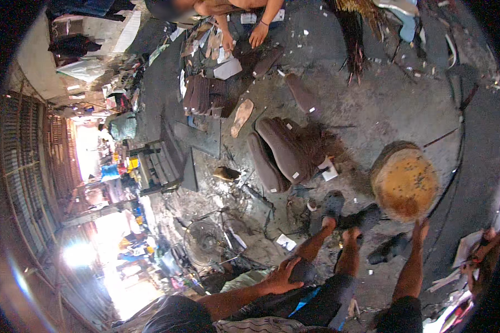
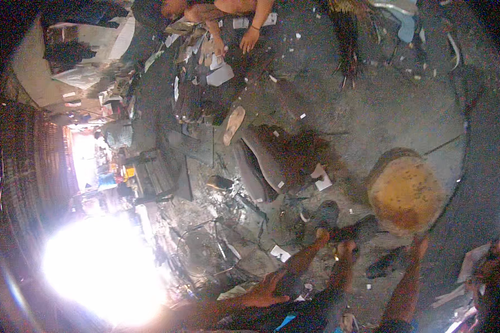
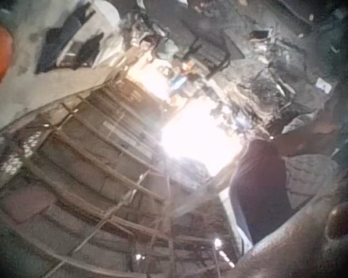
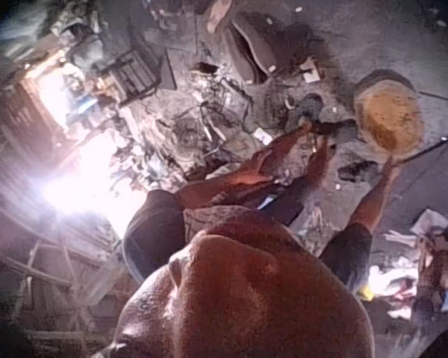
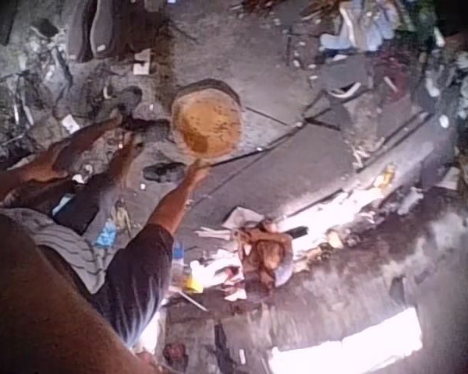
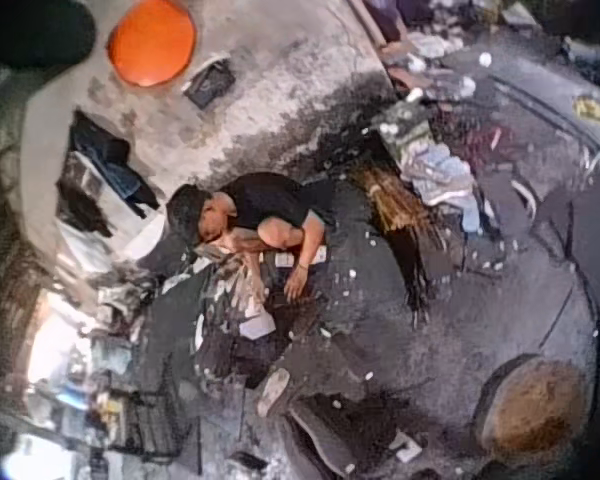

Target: The person uses a small pointed tool to poke holes in the sole of a white slipper, then uses a wooden mallet to hammer the sole of several dark-colored slippers on a wooden block. The person handles slippers one at a time and places them aside after each step.

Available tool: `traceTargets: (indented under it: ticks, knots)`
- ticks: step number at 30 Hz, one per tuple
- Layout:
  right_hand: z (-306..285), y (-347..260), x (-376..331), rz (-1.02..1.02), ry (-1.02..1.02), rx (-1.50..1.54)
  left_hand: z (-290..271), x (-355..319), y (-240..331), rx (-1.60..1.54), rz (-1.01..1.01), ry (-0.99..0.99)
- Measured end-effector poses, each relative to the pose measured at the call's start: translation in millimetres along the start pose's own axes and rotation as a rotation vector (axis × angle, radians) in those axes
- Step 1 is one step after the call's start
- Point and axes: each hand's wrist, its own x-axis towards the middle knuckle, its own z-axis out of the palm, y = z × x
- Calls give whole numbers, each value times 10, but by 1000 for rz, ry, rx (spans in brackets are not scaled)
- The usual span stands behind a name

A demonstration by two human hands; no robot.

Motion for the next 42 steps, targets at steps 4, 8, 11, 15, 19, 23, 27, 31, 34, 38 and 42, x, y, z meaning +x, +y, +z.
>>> traceTargets:
  ticks: [4,8,11,15,19,23,27,31,34,38,42]
  knots:
    - [566,774,1431,-35,536,-239,-222,123,34,-3,143,3]
    - [453,1150,1589,299,657,-463,-425,314,105,-31,30,-163]
    - [937,253,1342,131,1085,-265,-173,-4,297,-29,-50,-51]
    - [634,288,904,80,559,432,-293,68,429,34,-130,-134]
    - [255,117,654,268,137,1002,-238,111,477,69,-154,-151]
    - [56,-202,500,-6,-32,992,-205,116,558,114,-153,-134]
    - [6,-248,474,48,-28,986,-240,152,672,119,-230,-162]
    - [53,-124,572,95,-23,955,-234,143,652,141,-145,-94]
    - [67,-84,576,77,-22,1001,-222,121,624,107,-108,-64]
    - [36,-205,514,85,88,1044,-205,129,589,104,-204,-124]
    - [10,-332,503,12,109,1186,-220,134,516,140,-181,-130]
